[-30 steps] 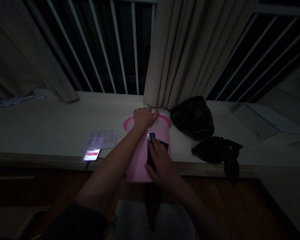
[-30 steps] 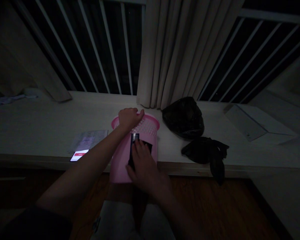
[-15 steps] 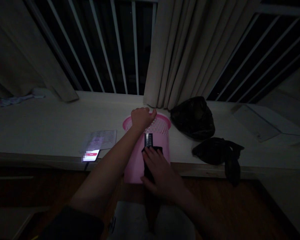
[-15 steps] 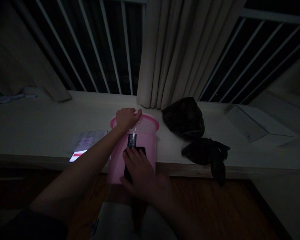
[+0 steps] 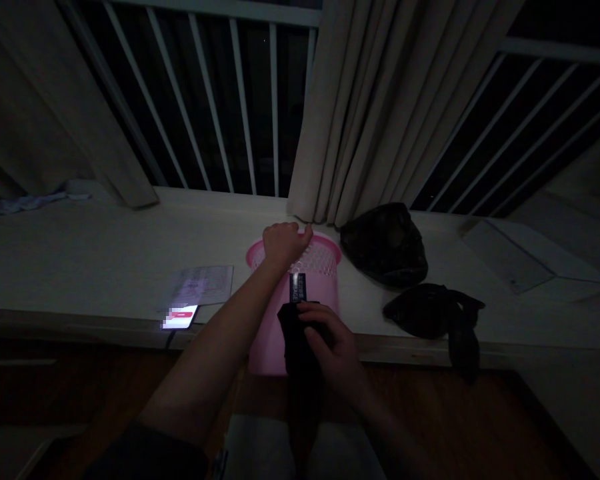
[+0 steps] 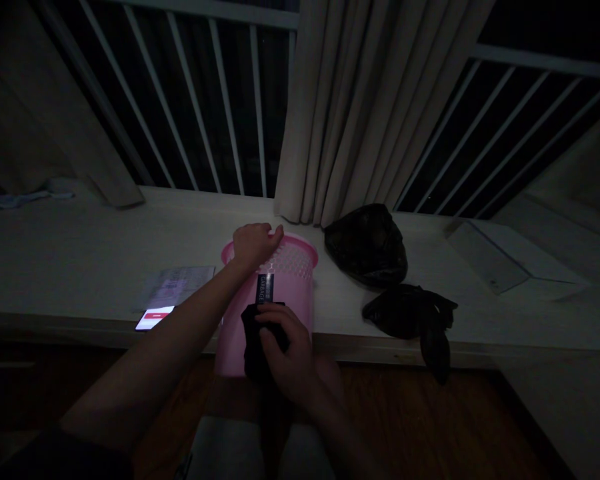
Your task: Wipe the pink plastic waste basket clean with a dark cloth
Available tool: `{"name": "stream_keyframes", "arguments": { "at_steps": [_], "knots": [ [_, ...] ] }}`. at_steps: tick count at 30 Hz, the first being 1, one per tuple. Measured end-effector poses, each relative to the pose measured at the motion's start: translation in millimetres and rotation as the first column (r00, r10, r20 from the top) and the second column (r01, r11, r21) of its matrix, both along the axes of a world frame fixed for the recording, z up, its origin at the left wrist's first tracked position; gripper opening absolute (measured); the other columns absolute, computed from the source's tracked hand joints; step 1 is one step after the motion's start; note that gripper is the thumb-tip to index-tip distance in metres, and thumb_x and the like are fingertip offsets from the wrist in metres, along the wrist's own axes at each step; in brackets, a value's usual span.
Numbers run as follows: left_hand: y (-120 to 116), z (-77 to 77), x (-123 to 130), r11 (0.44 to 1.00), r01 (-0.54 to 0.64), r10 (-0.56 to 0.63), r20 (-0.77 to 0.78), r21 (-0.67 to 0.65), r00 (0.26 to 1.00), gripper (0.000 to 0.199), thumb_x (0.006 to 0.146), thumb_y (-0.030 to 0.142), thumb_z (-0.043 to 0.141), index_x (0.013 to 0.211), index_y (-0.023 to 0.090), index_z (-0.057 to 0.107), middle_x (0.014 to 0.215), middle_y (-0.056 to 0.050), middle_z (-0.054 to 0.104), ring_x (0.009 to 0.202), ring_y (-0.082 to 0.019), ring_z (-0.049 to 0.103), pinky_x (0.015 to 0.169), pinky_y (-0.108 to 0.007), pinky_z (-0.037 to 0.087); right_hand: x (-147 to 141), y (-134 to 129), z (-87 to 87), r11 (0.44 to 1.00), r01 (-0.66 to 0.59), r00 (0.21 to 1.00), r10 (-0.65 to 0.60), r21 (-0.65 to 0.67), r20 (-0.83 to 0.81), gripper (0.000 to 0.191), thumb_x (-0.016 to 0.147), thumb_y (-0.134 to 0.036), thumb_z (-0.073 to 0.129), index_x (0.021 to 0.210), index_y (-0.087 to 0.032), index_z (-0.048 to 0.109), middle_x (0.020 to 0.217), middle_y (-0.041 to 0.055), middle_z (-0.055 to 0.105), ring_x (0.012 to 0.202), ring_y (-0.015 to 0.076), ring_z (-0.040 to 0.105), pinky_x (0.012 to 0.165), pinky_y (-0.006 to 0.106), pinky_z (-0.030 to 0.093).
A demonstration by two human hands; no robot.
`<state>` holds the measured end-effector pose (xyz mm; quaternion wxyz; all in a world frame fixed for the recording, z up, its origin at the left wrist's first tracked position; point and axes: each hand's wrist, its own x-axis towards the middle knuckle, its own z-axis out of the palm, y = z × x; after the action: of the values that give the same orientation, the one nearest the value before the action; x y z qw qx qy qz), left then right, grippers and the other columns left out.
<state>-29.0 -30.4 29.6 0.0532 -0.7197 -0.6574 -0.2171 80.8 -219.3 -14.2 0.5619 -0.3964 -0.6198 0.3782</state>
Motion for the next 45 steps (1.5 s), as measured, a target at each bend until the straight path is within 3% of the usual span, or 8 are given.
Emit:
{"name": "stream_keyframes", "arguments": {
  "at_steps": [3,7,13,18,24,30,37,45],
  "knots": [
    [-0.4,0.3,1.4,1.000,0.018,-0.018,0.018,0.000,1.000,0.064,0.091,0.056,0.026,0.096,0.014,0.074,0.094,-0.017,0.072,0.094,-0.030,0.064,0.082,-0.041,0.041,-5.7,3.2,-0.7,0.987,0.127,0.944,-0.150,-0.098,-0.294,0.007,0.085,-0.024,0.058,0.085,-0.023,0.065,0.090,0.0032,0.068,0.086,0.0171,0.065,0.077,0.030,0.053],
    [-1.8,2.6,3.7,1.000,0.019,-0.019,0.014,-0.010,1.000,0.064,0.091,0.055,0.026,0.097,0.013,0.074,0.095,-0.017,0.071,0.094,-0.029,0.064,0.082,-0.041,0.041,-12.9,2.0,-0.1,0.940,-0.127,0.883,-0.038,-0.316,-0.467,0.007,0.081,-0.026,0.062,0.087,-0.021,0.063,0.081,0.0005,0.067,0.062,0.0120,0.059,0.056,0.023,0.048],
    [-1.1,3.7,4.6,1.000,0.020,-0.020,0.008,-0.020,1.000,0.063,0.091,0.055,0.026,0.096,0.014,0.073,0.094,-0.017,0.071,0.092,-0.029,0.064,0.081,-0.041,0.041,-14.1,-10.3,2.9,0.849,-0.410,0.716,0.072,-0.334,-0.694,0.031,0.086,-0.036,0.051,0.113,-0.021,0.056,0.122,0.0127,0.064,0.113,0.0268,0.062,0.100,0.050,0.046],
    [0.4,2.3,5.9,1.000,0.025,-0.025,-0.007,-0.010,1.000,0.062,0.092,0.054,0.025,0.098,0.015,0.073,0.096,-0.016,0.072,0.093,-0.028,0.063,0.082,-0.040,0.040,-8.3,-6.9,-5.5,0.700,-0.622,0.629,0.182,-0.349,-0.756,0.042,0.092,-0.040,0.038,0.124,-0.015,0.051,0.133,0.0177,0.058,0.121,0.0274,0.058,0.109,0.057,0.034],
    [0.1,0.8,5.1,1.000,0.015,-0.015,-0.002,0.007,1.000,0.062,0.091,0.054,0.027,0.098,0.014,0.074,0.095,-0.017,0.071,0.095,-0.029,0.064,0.082,-0.040,0.041,5.3,37.8,5.6,0.765,-0.517,0.693,0.112,-0.383,-0.712,0.039,0.089,-0.042,0.040,0.112,-0.016,0.057,0.131,0.0156,0.059,0.125,0.0256,0.054,0.111,0.052,0.034],
    [0.2,0.0,1.4,1.000,0.002,-0.002,-0.014,0.007,1.000,0.064,0.092,0.055,0.025,0.095,0.014,0.074,0.093,-0.016,0.072,0.091,-0.028,0.065,0.080,-0.039,0.041,2.7,1.3,-6.4,0.704,-0.615,0.666,0.223,-0.355,-0.712,0.049,0.091,-0.041,0.035,0.131,-0.015,0.047,0.142,0.0154,0.049,0.129,0.0251,0.051,0.112,0.054,0.030],
    [-2.7,2.4,2.2,1.000,-0.013,0.013,-0.013,0.011,1.000,0.061,0.091,0.054,0.026,0.097,0.016,0.074,0.095,-0.016,0.072,0.094,-0.029,0.065,0.081,-0.039,0.042,4.9,43.7,3.9,0.787,-0.492,0.727,0.138,-0.371,-0.672,0.045,0.091,-0.041,0.034,0.122,-0.015,0.052,0.139,0.0148,0.053,0.128,0.0246,0.051,0.111,0.052,0.035],
    [0.0,-0.5,1.4,1.000,0.013,-0.013,0.007,0.012,1.000,0.063,0.091,0.054,0.027,0.095,0.013,0.074,0.093,-0.018,0.072,0.092,-0.030,0.065,0.081,-0.041,0.041,5.1,14.6,-7.9,0.732,-0.615,0.621,0.221,-0.294,-0.752,0.042,0.091,-0.038,0.036,0.128,-0.019,0.046,0.140,0.0163,0.052,0.118,0.0296,0.060,0.106,0.061,0.035]
  ]
}}
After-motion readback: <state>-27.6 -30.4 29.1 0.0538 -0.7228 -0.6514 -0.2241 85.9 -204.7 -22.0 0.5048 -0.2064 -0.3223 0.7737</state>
